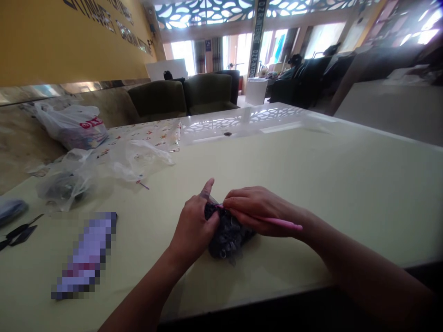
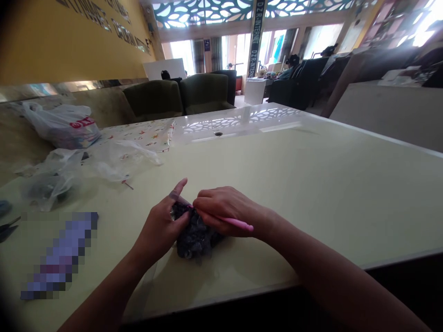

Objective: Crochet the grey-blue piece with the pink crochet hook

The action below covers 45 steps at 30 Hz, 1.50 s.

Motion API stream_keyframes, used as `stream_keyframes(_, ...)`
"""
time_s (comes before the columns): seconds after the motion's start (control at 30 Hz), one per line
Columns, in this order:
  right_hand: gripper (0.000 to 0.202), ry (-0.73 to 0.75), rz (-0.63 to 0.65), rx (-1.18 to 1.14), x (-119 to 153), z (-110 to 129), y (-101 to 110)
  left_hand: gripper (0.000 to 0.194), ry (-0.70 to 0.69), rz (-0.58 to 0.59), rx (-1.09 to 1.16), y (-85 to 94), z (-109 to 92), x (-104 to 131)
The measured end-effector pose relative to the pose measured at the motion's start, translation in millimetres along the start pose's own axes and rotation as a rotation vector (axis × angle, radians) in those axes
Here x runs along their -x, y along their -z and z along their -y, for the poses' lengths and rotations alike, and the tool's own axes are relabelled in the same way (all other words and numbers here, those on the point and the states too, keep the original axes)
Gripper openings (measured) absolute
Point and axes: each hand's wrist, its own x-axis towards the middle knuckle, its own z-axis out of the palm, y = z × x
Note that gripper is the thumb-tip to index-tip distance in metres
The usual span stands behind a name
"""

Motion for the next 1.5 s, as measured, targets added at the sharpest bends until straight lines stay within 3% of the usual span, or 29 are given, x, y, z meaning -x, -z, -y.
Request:
stream_keyframes(0.33,0.020,-0.031,-0.051,0.374,-6,-2,-28,0.063,-0.114,-0.152,-0.132,-13.4,7,5)
stream_keyframes(0.43,0.021,-0.042,-0.194,0.483,-9,0,-40,0.060,-0.021,-0.177,-0.008,-14.9,5,5)
stream_keyframes(0.5,0.023,-0.055,-0.320,0.541,-11,3,-46,0.057,0.132,-0.166,0.196,-15.2,4,4)
stream_keyframes(0.6,0.026,-0.031,-0.464,0.573,-12,4,-50,0.062,0.351,-0.092,0.619,-14.3,4,-1)
stream_keyframes(0.67,0.029,0.041,-0.518,0.577,-11,1,-48,0.066,0.427,0.005,0.871,-12.6,6,-3)
stream_keyframes(0.83,0.033,0.285,-0.467,0.480,-8,-14,-33,0.064,0.509,0.277,1.131,-5.1,9,-7)
stream_keyframes(1.03,0.018,0.244,-0.457,0.477,-4,-19,-23,0.075,0.518,0.243,1.156,3.1,9,-10)
stream_keyframes(1.17,0.015,0.224,-0.433,0.448,-1,-17,-14,0.070,0.512,0.200,1.110,7.2,12,-12)
stream_keyframes(1.37,0.026,0.125,-0.294,-0.070,-1,-16,-2,0.069,0.456,0.248,1.037,10.0,15,-12)
stream_keyframes(1.43,0.027,0.104,-0.322,0.020,-2,-14,-7,0.073,0.403,0.195,0.963,8.3,15,-11)
stream_keyframes(1.5,0.031,0.085,-0.391,0.263,-5,-9,-19,0.078,0.355,0.119,0.876,4.5,15,-9)
